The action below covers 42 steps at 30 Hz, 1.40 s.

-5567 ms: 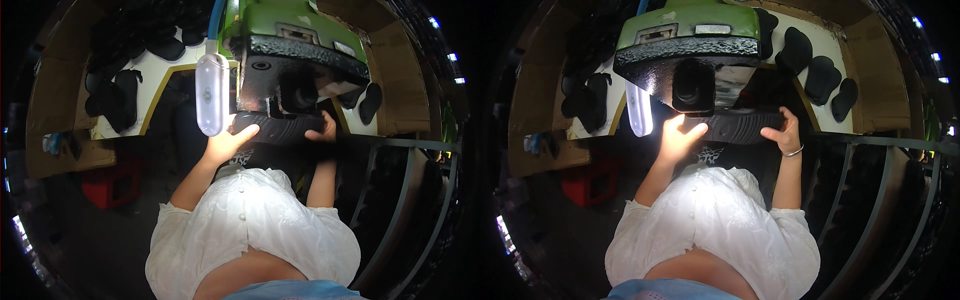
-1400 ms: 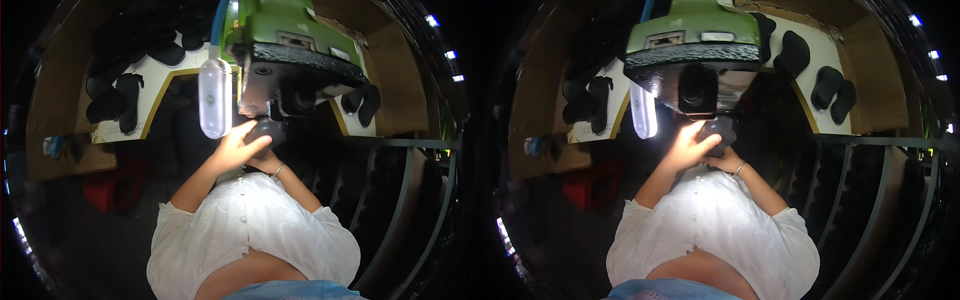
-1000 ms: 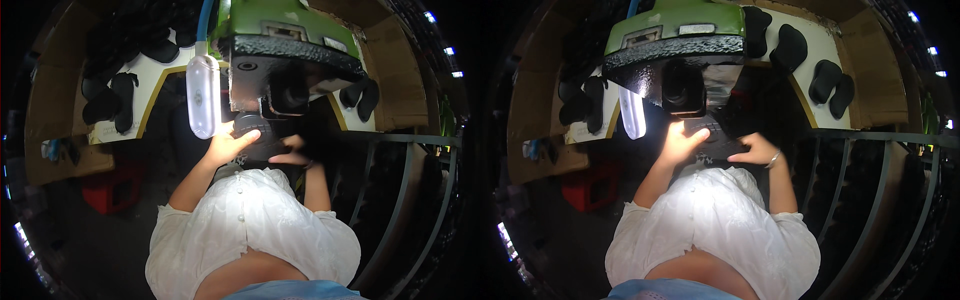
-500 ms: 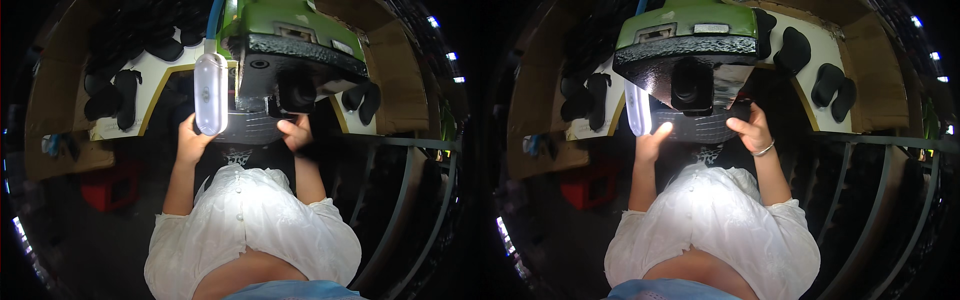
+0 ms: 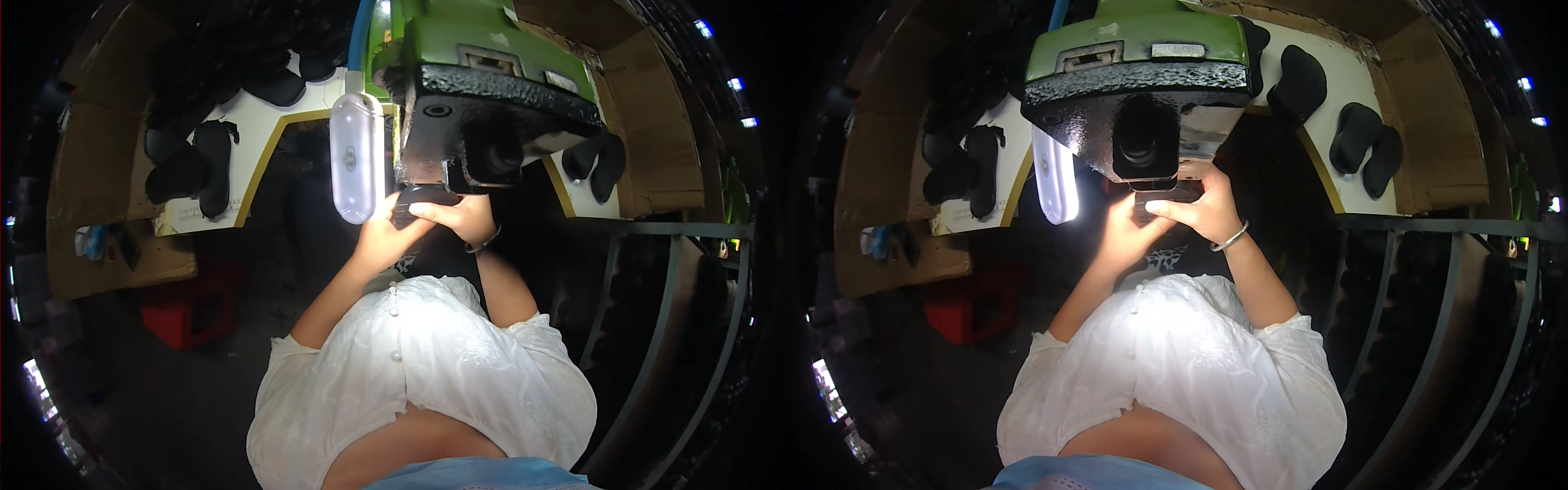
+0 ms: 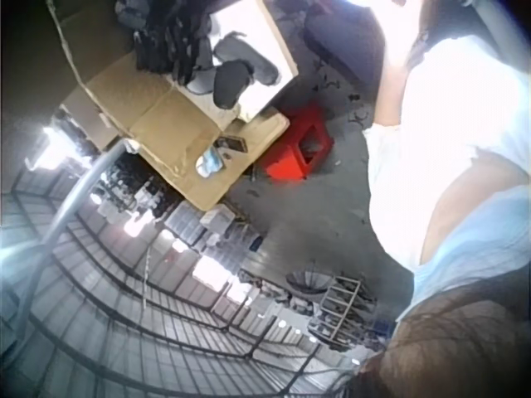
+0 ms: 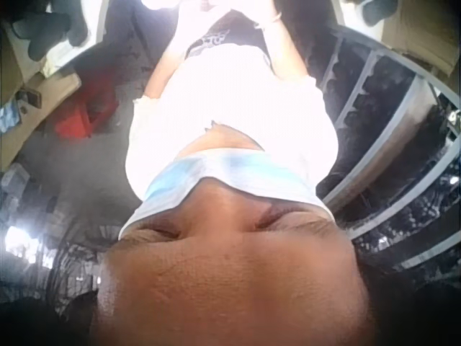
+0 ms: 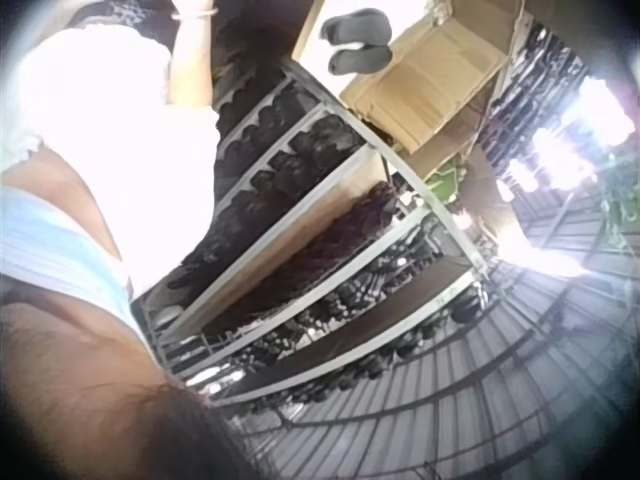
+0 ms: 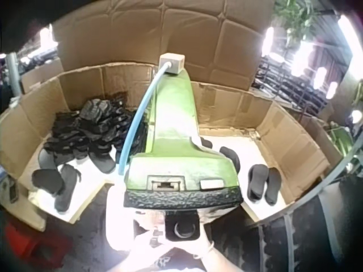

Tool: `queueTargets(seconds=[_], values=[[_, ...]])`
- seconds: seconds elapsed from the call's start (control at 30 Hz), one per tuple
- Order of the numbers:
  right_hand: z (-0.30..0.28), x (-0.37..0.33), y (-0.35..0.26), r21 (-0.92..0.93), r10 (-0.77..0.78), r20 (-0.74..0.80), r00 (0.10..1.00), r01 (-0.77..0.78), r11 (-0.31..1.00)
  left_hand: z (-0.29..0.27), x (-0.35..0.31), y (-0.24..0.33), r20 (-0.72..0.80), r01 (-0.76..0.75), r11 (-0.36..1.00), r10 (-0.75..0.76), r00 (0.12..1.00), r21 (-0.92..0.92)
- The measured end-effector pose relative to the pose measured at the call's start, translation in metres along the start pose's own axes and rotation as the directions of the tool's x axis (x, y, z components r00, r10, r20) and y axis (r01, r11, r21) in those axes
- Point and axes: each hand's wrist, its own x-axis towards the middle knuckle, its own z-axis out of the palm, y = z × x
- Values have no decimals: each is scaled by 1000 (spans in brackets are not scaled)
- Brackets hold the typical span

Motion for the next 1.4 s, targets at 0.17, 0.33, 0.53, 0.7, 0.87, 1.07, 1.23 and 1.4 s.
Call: queueTargets(seconds=[0.17,0.33,0.53,0.7,0.87,1.07,1.23,1.4], values=[[-27,-29,18,75,225,54,973,-228,971,19,5,5,-12,12,863,-21,1000,-505],[-72,-59,27,-22,360,172,917,-362,932,25,-4,4,-173,-122,789,20,985,-602],[-77,-41,-10,6,98,-87,991,-98,995,-9,-8,-4,-167,-108,967,70,984,-229],[-41,-17,-22,-73,28,-25,999,-30,997,-48,-21,-11,-203,-112,964,63,977,-242],[-1,-2,-13,2,-102,-13,995,102,995,-78,-28,-1,-209,-111,975,70,975,-192],[16,2,-11,-119,-113,-23,993,110,987,-84,-31,-35,194,155,987,-145,970,-35],[11,-2,-4,-81,-34,48,998,38,996,-24,-19,-34,415,203,946,-295,861,252],[-23,-9,-25,-517,-81,106,991,124,847,-13,-13,-33,483,-235,761,-116,868,605]])
